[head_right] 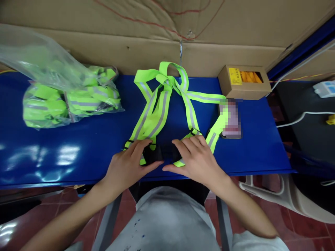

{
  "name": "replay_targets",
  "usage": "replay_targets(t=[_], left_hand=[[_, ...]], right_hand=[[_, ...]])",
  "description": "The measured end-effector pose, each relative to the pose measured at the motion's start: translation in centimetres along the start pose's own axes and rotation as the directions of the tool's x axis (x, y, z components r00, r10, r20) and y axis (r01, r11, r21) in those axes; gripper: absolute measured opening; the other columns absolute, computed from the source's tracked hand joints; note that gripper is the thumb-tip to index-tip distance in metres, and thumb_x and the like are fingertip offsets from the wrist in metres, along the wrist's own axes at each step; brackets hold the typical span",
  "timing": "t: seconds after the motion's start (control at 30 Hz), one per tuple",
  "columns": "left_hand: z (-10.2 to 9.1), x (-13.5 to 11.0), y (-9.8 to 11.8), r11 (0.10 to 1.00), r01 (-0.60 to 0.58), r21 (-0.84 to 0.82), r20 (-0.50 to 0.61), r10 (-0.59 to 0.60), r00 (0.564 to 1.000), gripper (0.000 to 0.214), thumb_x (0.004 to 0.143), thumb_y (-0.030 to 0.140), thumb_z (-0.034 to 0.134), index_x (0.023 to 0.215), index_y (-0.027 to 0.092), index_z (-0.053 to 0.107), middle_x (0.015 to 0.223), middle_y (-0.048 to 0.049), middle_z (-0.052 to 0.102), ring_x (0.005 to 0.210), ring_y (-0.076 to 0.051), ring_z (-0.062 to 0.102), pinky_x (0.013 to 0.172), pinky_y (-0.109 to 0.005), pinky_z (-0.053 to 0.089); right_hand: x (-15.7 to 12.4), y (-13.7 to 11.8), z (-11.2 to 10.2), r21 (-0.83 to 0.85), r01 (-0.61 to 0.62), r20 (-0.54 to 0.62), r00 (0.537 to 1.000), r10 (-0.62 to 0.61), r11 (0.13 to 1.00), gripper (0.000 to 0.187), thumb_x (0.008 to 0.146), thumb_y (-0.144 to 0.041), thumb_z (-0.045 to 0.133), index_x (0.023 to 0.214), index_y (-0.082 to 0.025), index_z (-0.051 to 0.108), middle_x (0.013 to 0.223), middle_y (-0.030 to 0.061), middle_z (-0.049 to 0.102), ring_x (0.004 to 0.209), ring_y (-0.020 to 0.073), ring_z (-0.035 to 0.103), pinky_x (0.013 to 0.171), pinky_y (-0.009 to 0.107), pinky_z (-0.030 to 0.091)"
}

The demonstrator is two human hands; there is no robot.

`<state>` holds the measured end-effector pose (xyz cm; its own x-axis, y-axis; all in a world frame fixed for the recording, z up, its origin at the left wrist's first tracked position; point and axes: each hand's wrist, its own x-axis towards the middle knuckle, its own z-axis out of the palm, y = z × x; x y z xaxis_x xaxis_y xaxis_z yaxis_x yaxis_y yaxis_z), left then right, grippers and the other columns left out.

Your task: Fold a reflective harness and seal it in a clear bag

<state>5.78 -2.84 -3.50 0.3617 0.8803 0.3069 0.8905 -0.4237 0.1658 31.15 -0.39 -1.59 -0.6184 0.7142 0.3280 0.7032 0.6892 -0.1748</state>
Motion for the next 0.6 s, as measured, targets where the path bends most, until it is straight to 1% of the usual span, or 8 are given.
replay_targets(t=[0.13, 0.2, 0.4, 0.53, 0.6], left_hand=[[0.25, -0.03, -0.19, 0.999, -0.035, 0.011, 0.003, 0.035, 0.999, 0.065, 0.102, 0.070, 0.054, 0.129, 0.012, 0.062, 0.111, -0.0153, 0.079, 0.087, -0.027, 0.081, 0.057, -0.031, 0.057], [0.21, 0.01, -0.29, 0.998, -0.054, 0.014, -0.002, 0.054, 0.999, 0.066, 0.103, 0.070, 0.052, 0.127, 0.010, 0.063, 0.110, -0.0153, 0.079, 0.084, -0.026, 0.080, 0.056, -0.032, 0.057], [0.26, 0.28, -0.10, 0.994, -0.111, 0.021, -0.007, 0.111, 0.994, 0.063, 0.104, 0.066, 0.052, 0.126, 0.008, 0.063, 0.111, -0.0156, 0.079, 0.081, -0.024, 0.079, 0.057, -0.033, 0.058], [0.61, 0.42, 0.29, 0.988, -0.151, 0.026, 0.027, 0.150, 0.988, 0.062, 0.106, 0.065, 0.047, 0.128, 0.009, 0.063, 0.108, -0.0140, 0.078, 0.075, -0.023, 0.078, 0.054, -0.034, 0.056], [0.71, 0.48, 0.41, 0.988, -0.151, 0.021, 0.041, 0.150, 0.988, 0.063, 0.107, 0.066, 0.045, 0.129, 0.010, 0.064, 0.108, -0.0139, 0.078, 0.072, -0.022, 0.077, 0.053, -0.033, 0.056]], right_hand=[[0.07, 0.25, -0.11, -0.046, 0.042, 0.054, 0.998, -0.039, 0.998, 0.058, 0.102, -0.059, 0.061, 0.130, -0.009, 0.068, 0.103, 0.0138, 0.075, 0.096, 0.0295, 0.066, 0.092, 0.043, 0.047], [0.11, 0.37, -0.32, -0.064, 0.059, 0.073, 0.996, -0.055, 0.996, 0.060, 0.102, -0.060, 0.062, 0.129, -0.007, 0.068, 0.102, 0.0143, 0.074, 0.095, 0.0299, 0.066, 0.092, 0.043, 0.047], [0.12, 0.46, -0.63, -0.027, 0.095, 0.102, 0.991, -0.092, 0.995, 0.058, 0.102, -0.057, 0.063, 0.128, -0.005, 0.069, 0.104, 0.0150, 0.074, 0.097, 0.0309, 0.065, 0.093, 0.044, 0.049], [-0.02, 0.01, -0.24, 0.009, 0.133, 0.108, 0.985, -0.133, 0.991, 0.058, 0.102, -0.055, 0.064, 0.128, -0.003, 0.068, 0.102, 0.0145, 0.072, 0.098, 0.0314, 0.063, 0.093, 0.045, 0.050], [-0.11, -0.23, -0.24, 0.022, 0.129, 0.123, 0.984, -0.130, 0.991, 0.061, 0.102, -0.056, 0.063, 0.132, -0.003, 0.066, 0.103, 0.0150, 0.071, 0.099, 0.0315, 0.063, 0.093, 0.046, 0.051]])
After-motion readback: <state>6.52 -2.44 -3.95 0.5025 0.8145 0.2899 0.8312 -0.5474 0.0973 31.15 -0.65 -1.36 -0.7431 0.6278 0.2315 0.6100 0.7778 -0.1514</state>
